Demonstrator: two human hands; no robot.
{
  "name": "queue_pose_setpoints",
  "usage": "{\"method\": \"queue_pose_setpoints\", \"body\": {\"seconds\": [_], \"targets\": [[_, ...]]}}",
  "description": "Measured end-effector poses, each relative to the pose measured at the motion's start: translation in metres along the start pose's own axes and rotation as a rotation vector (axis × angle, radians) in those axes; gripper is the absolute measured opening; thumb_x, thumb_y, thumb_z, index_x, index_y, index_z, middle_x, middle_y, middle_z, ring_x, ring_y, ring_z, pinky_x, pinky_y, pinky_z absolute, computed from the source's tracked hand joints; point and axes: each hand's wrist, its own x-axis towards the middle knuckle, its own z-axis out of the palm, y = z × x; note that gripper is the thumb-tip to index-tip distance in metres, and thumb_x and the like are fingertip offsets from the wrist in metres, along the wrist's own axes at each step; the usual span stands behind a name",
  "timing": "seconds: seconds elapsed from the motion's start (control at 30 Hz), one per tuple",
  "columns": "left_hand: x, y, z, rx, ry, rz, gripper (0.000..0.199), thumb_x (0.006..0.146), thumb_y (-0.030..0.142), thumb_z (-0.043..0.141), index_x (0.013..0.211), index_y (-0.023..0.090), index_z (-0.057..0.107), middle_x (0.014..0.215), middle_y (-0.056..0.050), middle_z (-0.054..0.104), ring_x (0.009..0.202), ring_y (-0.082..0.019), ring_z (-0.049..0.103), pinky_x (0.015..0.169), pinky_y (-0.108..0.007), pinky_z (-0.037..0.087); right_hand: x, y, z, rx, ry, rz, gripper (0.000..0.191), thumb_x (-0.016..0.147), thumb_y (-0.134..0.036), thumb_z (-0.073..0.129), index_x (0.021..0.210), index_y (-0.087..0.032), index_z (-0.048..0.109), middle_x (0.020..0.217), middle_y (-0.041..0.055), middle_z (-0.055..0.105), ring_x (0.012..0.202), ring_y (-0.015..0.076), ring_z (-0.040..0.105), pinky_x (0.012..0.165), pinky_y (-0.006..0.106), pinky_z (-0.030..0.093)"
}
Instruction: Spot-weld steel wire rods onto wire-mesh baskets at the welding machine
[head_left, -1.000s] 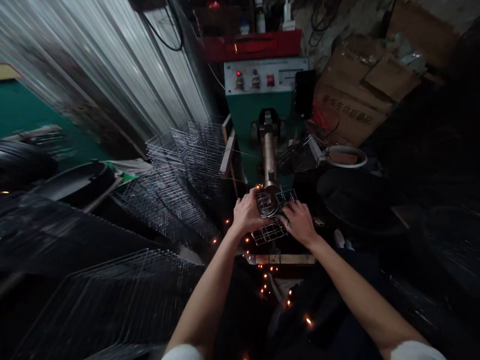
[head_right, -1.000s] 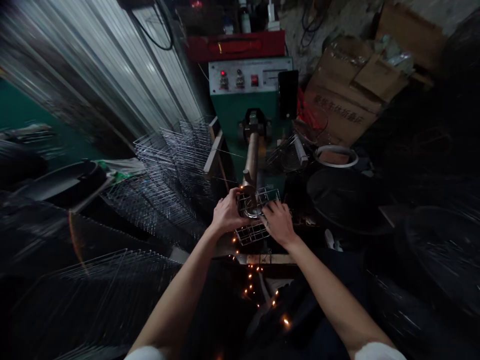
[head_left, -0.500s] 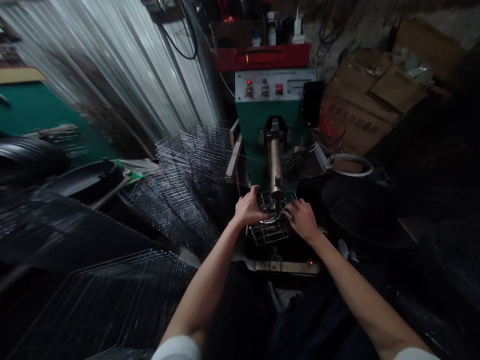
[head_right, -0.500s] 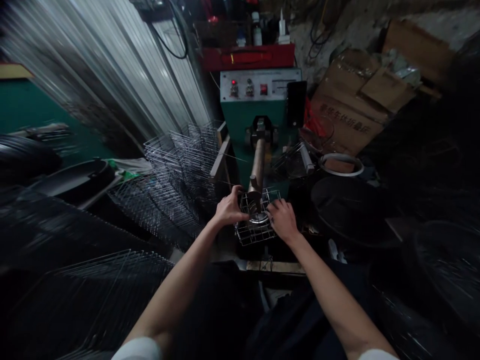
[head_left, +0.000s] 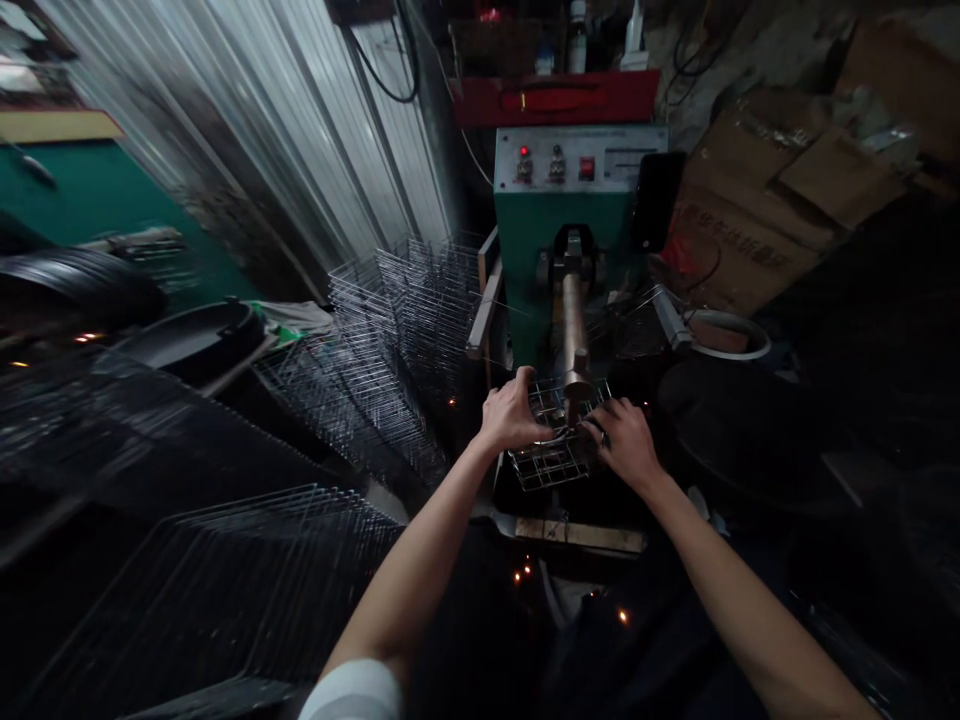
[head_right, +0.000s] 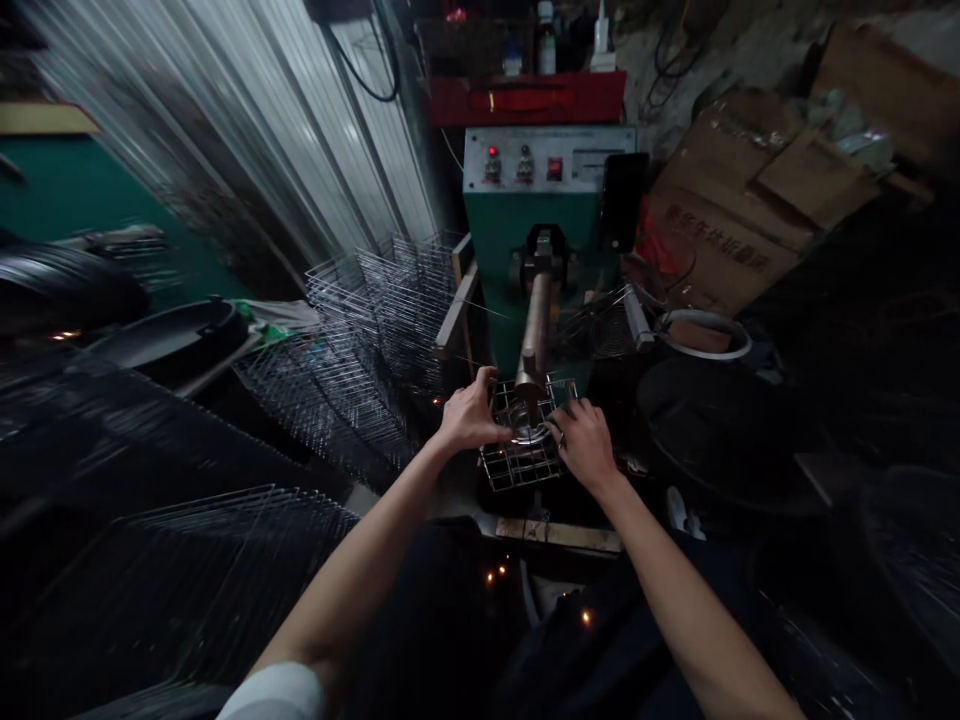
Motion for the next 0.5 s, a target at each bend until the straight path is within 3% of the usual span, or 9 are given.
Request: {"method": "queue_pose_setpoints", "body": {"seconds": [0.13, 0.33, 0.5], "targets": [[0.0018, -0.0066, 0.0036, -0.124, -0.096, -0.051, 0.099, 0.054, 0.053, 0.085, 0.135, 0.031, 0.03, 0.121, -0.005, 0.068, 0.107, -0.033, 0.068, 0.086, -0.04, 0.052, -0.0001, -0.0007, -0.0014, -0.015, 0.021, -0.015, 0.013, 0.097, -0.026, 0.059, 0.095, -0.019, 0.07, 0.093, 0.0078, 0.062, 0.092, 0.0253, 0.051, 0.078, 0.035, 0.035], [0.0048, -0.0035, 0.0066, -0.006, 0.008, 0.073, 0.102, 0.052, 0.047, 0.085, 0.136, 0.026, 0.031, 0.126, -0.01, 0.064, 0.117, -0.035, 0.062, 0.099, -0.047, 0.046, -0.0004, 0.0008, 0.0009, -0.045, 0.009, -0.022, 0.014, 0.097, -0.027, 0.059, 0.094, -0.019, 0.07, 0.093, 0.0084, 0.062, 0.092, 0.0259, 0.05, 0.079, 0.036, 0.035], [0.0077, -0.0036, 0.0048, -0.014, -0.032, 0.082, 0.102, 0.053, 0.049, 0.083, 0.137, 0.024, 0.03, 0.122, -0.011, 0.066, 0.112, -0.036, 0.064, 0.095, -0.048, 0.047, -0.0034, 0.002, 0.0013, -0.051, -0.007, -0.014, 0.013, 0.097, -0.025, 0.059, 0.095, -0.018, 0.07, 0.093, 0.0086, 0.061, 0.091, 0.0258, 0.05, 0.078, 0.036, 0.035]]}}
